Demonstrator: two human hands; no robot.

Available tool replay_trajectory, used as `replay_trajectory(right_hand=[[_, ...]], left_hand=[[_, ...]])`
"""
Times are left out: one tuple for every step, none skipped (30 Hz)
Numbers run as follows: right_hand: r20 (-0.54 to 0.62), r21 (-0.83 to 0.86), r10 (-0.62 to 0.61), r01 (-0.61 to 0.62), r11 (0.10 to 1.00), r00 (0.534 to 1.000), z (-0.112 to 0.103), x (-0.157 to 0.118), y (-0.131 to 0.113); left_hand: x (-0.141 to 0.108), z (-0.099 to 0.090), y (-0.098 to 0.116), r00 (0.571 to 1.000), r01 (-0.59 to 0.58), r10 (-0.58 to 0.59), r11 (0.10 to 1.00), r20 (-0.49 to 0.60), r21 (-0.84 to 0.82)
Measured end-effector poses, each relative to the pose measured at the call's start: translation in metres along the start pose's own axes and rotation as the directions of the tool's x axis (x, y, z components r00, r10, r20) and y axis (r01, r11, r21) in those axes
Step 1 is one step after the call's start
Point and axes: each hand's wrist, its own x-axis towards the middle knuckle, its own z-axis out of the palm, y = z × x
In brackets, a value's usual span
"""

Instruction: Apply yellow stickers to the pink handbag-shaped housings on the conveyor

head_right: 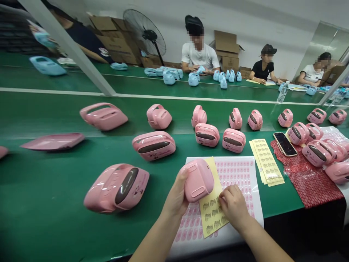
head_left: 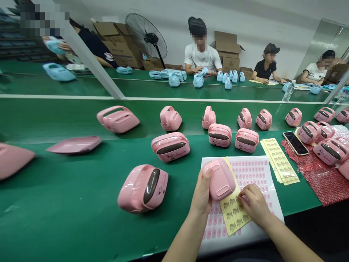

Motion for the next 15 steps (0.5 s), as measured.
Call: replay_trajectory(right_hand=[[0.016,0.037,-0.016,0.016,0.999,1.000,-0.003,-0.001,0.000],[0.031,0.071,-0.013,0.011,0.997,0.999,-0.006,0.000,-0.001],[0.045,0.097,0.014,-0.018,0.995,0.999,-0.009,0.001,-0.001],[0.057,0.113,0.064,-0.070,0.991,0.996,-0.012,0.003,-0.001],[0.066,0.122,0.130,-0.137,0.983,0.989,-0.015,0.006,-0.002],[0.076,0.126,0.197,-0.205,0.971,0.978,-0.016,0.010,-0.002],[0.085,0.126,0.251,-0.260,0.957,0.964,-0.017,0.014,-0.002],[0.096,0.121,0.286,-0.296,0.947,0.953,-0.016,0.018,-0.003],[0.108,0.109,0.303,-0.314,0.943,0.947,-0.015,0.021,-0.003],[0.120,0.089,0.305,-0.316,0.945,0.945,-0.014,0.024,-0.004],[0.129,0.064,0.298,-0.308,0.949,0.946,-0.013,0.026,-0.005],[0.136,0.036,0.288,-0.296,0.955,0.948,-0.011,0.028,-0.006],[0.143,0.013,0.279,-0.284,0.959,0.950,-0.010,0.028,-0.006],[0.149,-0.002,0.273,-0.276,0.961,0.950,-0.010,0.028,-0.006],[0.155,-0.009,0.271,-0.273,0.962,0.950,-0.009,0.028,-0.006]], left_hand=[[0.000,0.000,0.000,1.000,-0.001,0.001,1.000,-0.002,0.004],[-0.001,0.000,0.000,1.000,0.000,0.000,1.000,-0.002,0.009],[-0.001,0.001,0.000,1.000,0.000,0.000,1.000,0.004,0.013],[-0.001,0.001,-0.001,1.000,-0.001,0.000,1.000,0.011,0.017],[-0.001,0.001,-0.001,1.000,-0.003,0.002,1.000,0.019,0.019],[-0.001,0.001,-0.001,1.000,-0.006,0.006,1.000,0.021,0.020],[-0.001,0.001,-0.001,1.000,-0.009,0.009,1.000,0.022,0.019],[-0.001,0.000,-0.002,1.000,-0.012,0.011,1.000,0.024,0.019],[-0.001,0.000,-0.002,1.000,-0.014,0.014,1.000,0.025,0.021],[-0.001,0.000,-0.002,0.999,-0.016,0.015,1.000,0.028,0.023],[-0.001,-0.001,-0.002,0.999,-0.019,0.018,1.000,0.030,0.025],[-0.001,-0.001,-0.002,0.999,-0.020,0.019,1.000,0.032,0.024],[-0.001,-0.001,-0.002,0.999,-0.020,0.019,1.000,0.034,0.022],[-0.001,-0.001,-0.002,0.999,-0.017,0.017,1.000,0.033,0.017],[-0.001,-0.001,-0.002,0.999,-0.012,0.012,1.000,0.033,0.012]])
